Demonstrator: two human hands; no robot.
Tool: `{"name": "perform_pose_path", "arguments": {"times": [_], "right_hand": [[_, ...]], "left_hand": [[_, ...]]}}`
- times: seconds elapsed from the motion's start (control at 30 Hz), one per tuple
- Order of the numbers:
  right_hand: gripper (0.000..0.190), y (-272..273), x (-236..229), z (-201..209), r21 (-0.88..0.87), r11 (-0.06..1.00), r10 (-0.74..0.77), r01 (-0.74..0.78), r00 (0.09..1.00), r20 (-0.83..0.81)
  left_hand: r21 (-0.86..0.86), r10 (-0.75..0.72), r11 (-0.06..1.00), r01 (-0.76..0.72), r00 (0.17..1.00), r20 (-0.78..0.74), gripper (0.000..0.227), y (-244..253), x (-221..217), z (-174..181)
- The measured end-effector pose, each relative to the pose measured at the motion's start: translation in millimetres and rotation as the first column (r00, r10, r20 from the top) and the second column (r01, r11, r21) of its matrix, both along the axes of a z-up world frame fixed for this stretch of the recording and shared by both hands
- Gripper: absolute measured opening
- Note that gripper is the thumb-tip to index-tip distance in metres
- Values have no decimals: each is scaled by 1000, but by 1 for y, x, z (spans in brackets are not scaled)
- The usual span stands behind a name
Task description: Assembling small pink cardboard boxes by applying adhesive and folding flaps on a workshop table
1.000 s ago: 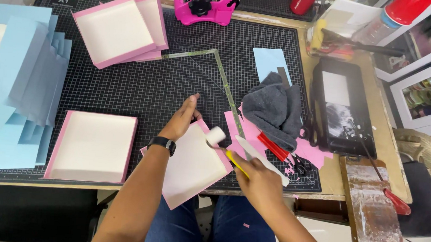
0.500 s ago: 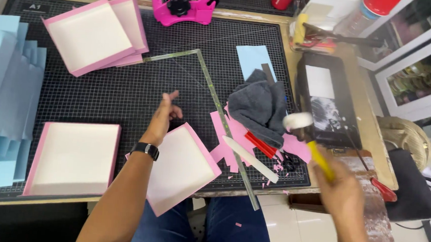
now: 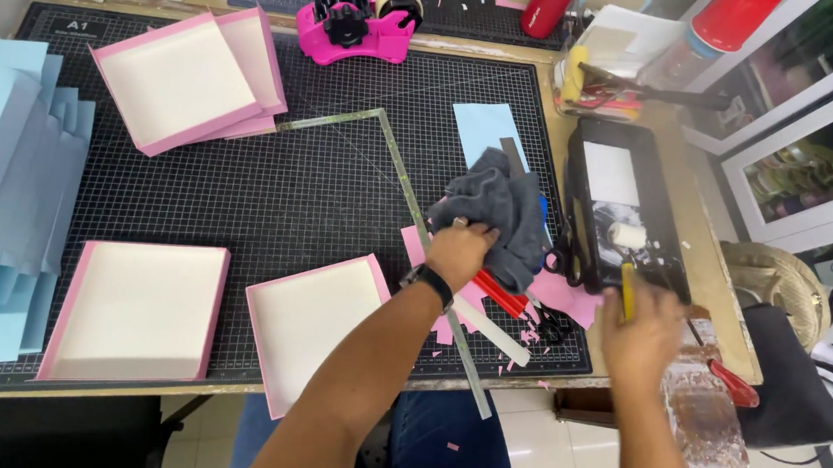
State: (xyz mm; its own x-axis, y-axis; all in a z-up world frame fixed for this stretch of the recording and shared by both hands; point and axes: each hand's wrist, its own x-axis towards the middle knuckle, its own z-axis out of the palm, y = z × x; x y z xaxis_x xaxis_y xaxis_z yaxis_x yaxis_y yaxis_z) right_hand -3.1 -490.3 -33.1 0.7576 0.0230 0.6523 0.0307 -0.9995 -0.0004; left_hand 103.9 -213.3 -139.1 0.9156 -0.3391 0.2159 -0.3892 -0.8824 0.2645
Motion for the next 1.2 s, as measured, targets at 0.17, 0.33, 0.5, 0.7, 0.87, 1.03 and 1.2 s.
{"name": "perform_pose_path", "arguments": {"times": [0.17, 0.33, 0.5, 0.7, 0.87, 1.03, 1.2], "right_hand": [[4, 101, -56, -1, 305, 846, 504, -437, 842, -191], [35, 139, -41, -47, 264, 835, 535, -483, 826, -179], [24, 138, -31, -62, 317, 887, 434, -336, 840, -326], [11, 136, -28, -49, 442, 834, 500, -331, 793, -349], [14, 143, -29, -38, 568, 788, 512, -239, 767, -387], [19, 164, -44, -8, 517, 827, 429, -219, 840, -331], [15, 172, -39, -13, 562, 747, 549, -355, 806, -221]], "left_hand": [[-74, 6, 997, 3, 994, 113, 18, 8, 4, 47], [-186, 27, 978, 92, 832, 554, 12, 16, -27, 100], [-634, 108, 765, -115, 993, -51, 58, 67, -137, 172], [-360, -38, 924, -130, 904, -425, 86, 150, -276, 118], [-279, 131, 925, -259, 904, -408, 72, 200, -272, 110], [-306, 169, 821, -482, 718, -675, 117, 213, -241, 158], [-188, 400, 722, -665, 624, -671, 107, 160, -173, 156]]}}
